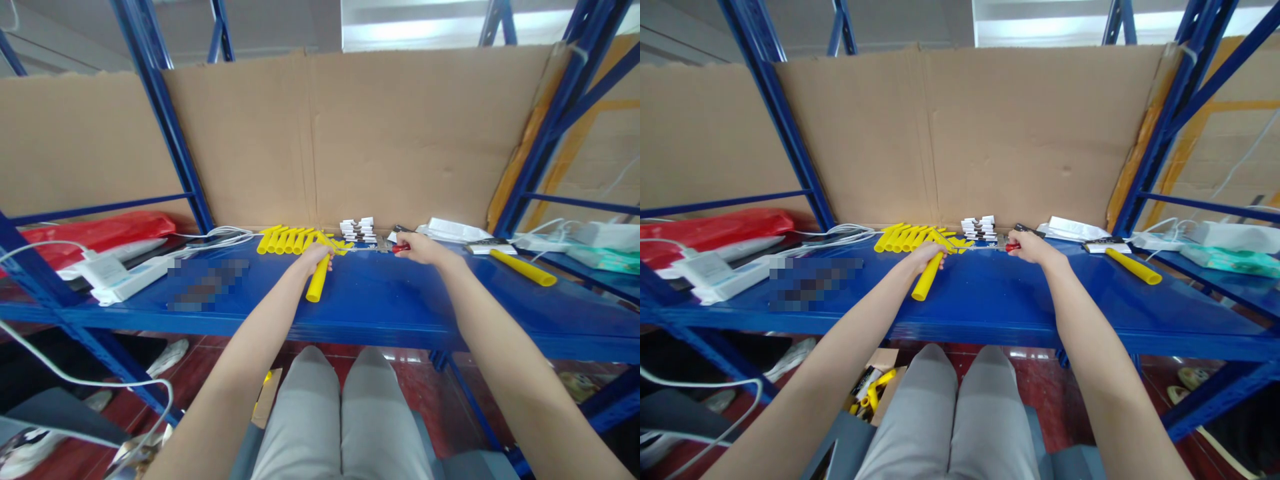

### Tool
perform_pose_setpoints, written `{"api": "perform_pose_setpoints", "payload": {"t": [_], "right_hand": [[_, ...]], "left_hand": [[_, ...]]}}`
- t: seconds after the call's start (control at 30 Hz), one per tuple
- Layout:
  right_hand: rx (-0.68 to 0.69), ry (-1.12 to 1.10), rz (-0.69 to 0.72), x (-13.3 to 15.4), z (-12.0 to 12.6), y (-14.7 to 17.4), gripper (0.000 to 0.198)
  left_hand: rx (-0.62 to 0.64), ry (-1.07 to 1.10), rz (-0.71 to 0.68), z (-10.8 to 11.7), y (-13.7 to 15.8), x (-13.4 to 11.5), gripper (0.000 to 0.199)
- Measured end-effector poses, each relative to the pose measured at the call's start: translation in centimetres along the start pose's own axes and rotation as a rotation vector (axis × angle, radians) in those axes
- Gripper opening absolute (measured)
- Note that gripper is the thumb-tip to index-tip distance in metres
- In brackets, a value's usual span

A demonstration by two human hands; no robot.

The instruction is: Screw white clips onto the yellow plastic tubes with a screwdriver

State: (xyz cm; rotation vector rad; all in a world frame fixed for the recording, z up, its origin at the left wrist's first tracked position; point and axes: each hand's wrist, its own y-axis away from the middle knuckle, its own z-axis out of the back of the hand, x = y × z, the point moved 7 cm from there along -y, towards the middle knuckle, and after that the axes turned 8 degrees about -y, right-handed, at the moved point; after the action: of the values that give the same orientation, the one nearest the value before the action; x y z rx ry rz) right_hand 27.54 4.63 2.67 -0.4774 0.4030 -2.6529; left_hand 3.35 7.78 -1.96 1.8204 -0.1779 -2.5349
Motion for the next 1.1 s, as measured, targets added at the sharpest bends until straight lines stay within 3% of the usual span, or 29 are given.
{"api": "perform_pose_setpoints", "payload": {"t": [1.1], "right_hand": [[-0.013,0.009,0.002,-0.20,0.01,0.03,0.013]], "left_hand": [[0.008,-0.032,0.008,-0.14,0.72,-0.06,0.018]]}}
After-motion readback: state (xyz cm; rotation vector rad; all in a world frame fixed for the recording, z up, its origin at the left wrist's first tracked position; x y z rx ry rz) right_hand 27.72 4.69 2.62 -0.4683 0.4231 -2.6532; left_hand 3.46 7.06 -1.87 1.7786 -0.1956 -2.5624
